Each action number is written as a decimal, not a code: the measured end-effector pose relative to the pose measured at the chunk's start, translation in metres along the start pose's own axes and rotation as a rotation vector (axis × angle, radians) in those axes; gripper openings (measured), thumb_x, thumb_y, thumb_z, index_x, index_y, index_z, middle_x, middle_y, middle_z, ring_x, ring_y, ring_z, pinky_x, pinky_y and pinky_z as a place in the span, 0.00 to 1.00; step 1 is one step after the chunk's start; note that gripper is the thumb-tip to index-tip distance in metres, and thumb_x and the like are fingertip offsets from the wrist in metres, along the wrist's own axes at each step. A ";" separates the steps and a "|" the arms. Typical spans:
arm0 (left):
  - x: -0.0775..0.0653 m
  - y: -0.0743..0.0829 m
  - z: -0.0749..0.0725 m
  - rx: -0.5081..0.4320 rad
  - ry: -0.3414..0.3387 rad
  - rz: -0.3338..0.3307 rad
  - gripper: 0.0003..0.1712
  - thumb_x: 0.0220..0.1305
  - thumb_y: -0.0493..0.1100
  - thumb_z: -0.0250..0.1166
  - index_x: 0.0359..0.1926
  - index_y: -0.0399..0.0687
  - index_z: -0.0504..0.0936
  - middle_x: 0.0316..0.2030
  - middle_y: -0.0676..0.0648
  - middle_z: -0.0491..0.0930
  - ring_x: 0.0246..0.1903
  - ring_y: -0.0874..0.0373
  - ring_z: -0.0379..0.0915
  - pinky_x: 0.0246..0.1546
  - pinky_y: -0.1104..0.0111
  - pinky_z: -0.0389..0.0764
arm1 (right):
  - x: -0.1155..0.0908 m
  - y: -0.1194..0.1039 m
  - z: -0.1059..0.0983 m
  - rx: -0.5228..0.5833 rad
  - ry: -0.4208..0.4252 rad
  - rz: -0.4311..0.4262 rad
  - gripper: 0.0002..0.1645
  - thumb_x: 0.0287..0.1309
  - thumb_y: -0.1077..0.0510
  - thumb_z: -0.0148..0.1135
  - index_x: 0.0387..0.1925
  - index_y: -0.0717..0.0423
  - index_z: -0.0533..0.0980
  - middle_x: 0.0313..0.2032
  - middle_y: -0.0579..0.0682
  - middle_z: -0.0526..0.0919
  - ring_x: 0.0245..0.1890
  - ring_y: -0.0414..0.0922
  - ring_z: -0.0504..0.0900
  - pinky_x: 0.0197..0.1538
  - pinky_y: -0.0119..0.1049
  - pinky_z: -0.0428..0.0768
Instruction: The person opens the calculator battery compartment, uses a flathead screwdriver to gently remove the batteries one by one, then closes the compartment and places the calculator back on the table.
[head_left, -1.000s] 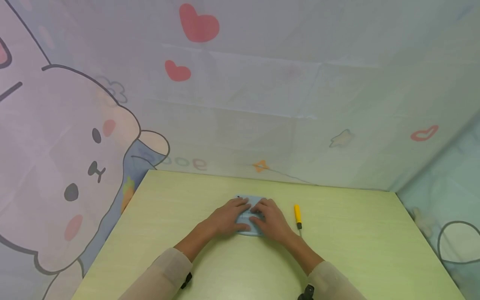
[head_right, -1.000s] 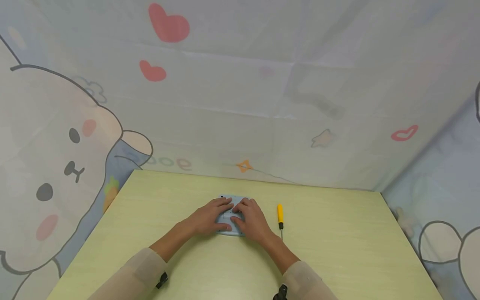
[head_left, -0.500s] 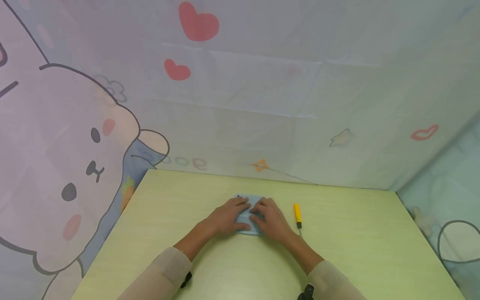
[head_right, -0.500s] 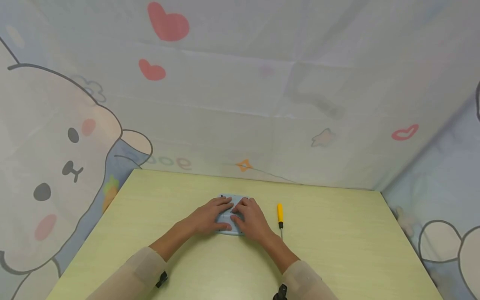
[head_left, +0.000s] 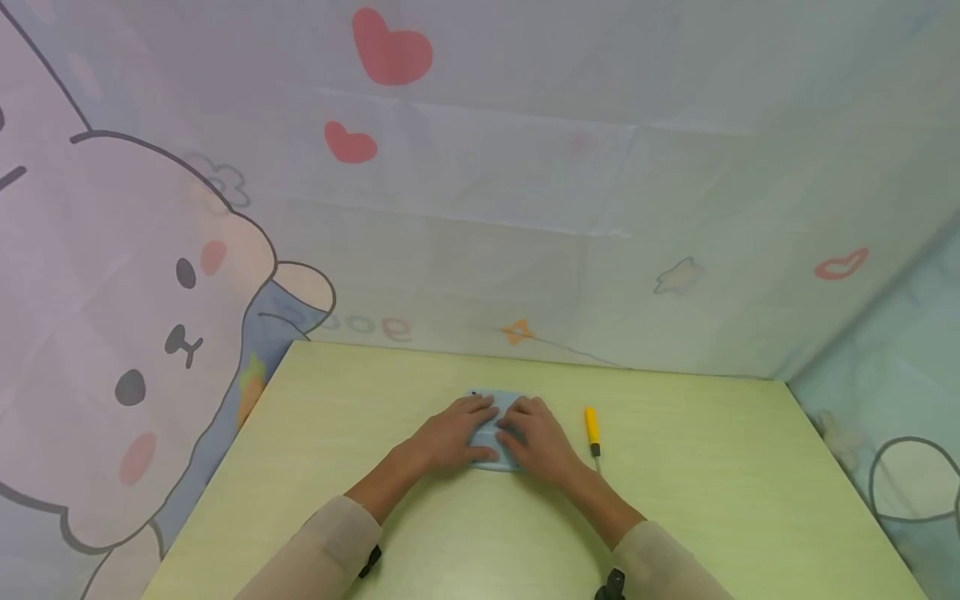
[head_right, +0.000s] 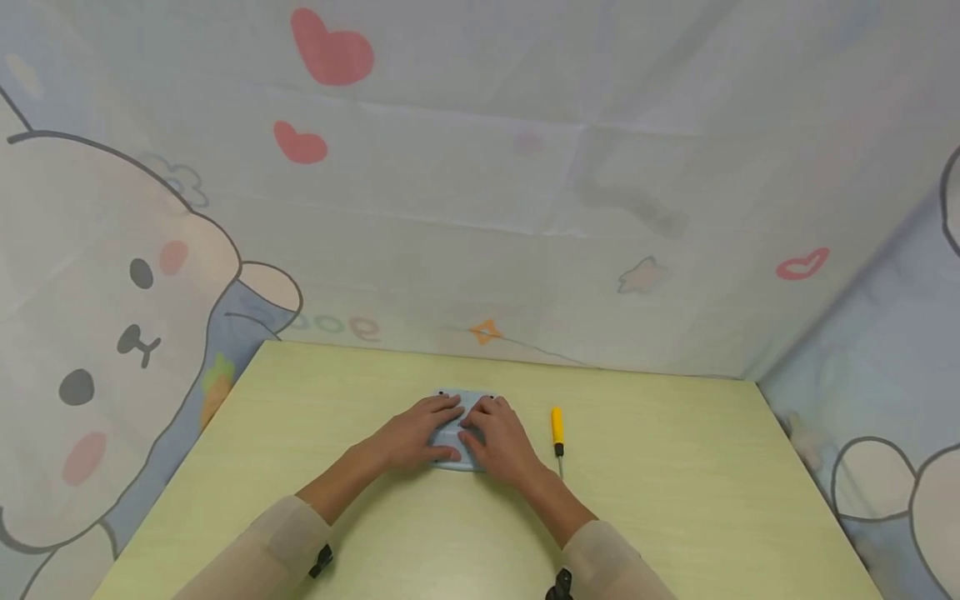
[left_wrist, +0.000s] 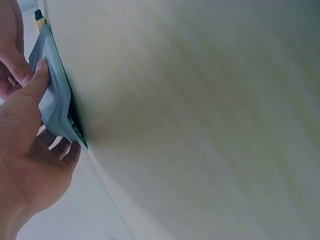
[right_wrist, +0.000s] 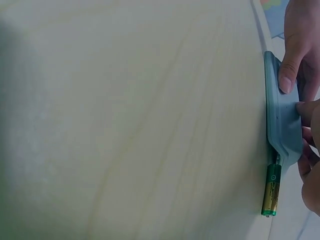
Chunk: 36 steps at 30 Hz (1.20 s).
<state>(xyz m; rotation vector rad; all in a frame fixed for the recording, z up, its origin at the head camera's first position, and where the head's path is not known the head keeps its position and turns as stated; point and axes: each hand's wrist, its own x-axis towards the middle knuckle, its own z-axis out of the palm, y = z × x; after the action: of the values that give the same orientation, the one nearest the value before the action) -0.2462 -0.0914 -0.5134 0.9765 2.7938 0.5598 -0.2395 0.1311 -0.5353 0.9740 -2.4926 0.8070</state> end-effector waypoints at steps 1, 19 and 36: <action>0.001 0.000 0.000 0.001 -0.001 0.001 0.44 0.72 0.61 0.69 0.78 0.44 0.69 0.80 0.42 0.61 0.80 0.40 0.52 0.72 0.49 0.69 | 0.000 0.000 0.000 -0.010 -0.001 -0.005 0.05 0.63 0.61 0.76 0.39 0.57 0.87 0.41 0.50 0.81 0.42 0.49 0.75 0.47 0.45 0.78; 0.002 0.002 -0.001 0.006 0.001 -0.007 0.44 0.71 0.61 0.70 0.78 0.44 0.69 0.80 0.42 0.62 0.80 0.41 0.53 0.69 0.48 0.72 | -0.001 -0.001 -0.001 -0.163 -0.023 -0.093 0.05 0.65 0.59 0.73 0.41 0.54 0.87 0.43 0.49 0.81 0.43 0.50 0.75 0.50 0.45 0.77; 0.002 0.001 0.000 0.001 -0.004 -0.003 0.44 0.71 0.61 0.70 0.78 0.44 0.69 0.80 0.43 0.61 0.80 0.40 0.53 0.68 0.47 0.73 | -0.003 -0.006 -0.005 -0.279 -0.052 -0.158 0.07 0.66 0.60 0.70 0.44 0.55 0.87 0.42 0.49 0.82 0.42 0.49 0.76 0.47 0.45 0.81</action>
<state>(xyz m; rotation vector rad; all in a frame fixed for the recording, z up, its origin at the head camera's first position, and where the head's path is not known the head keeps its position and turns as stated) -0.2469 -0.0895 -0.5128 0.9727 2.7919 0.5560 -0.2328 0.1322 -0.5311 1.0836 -2.4473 0.3778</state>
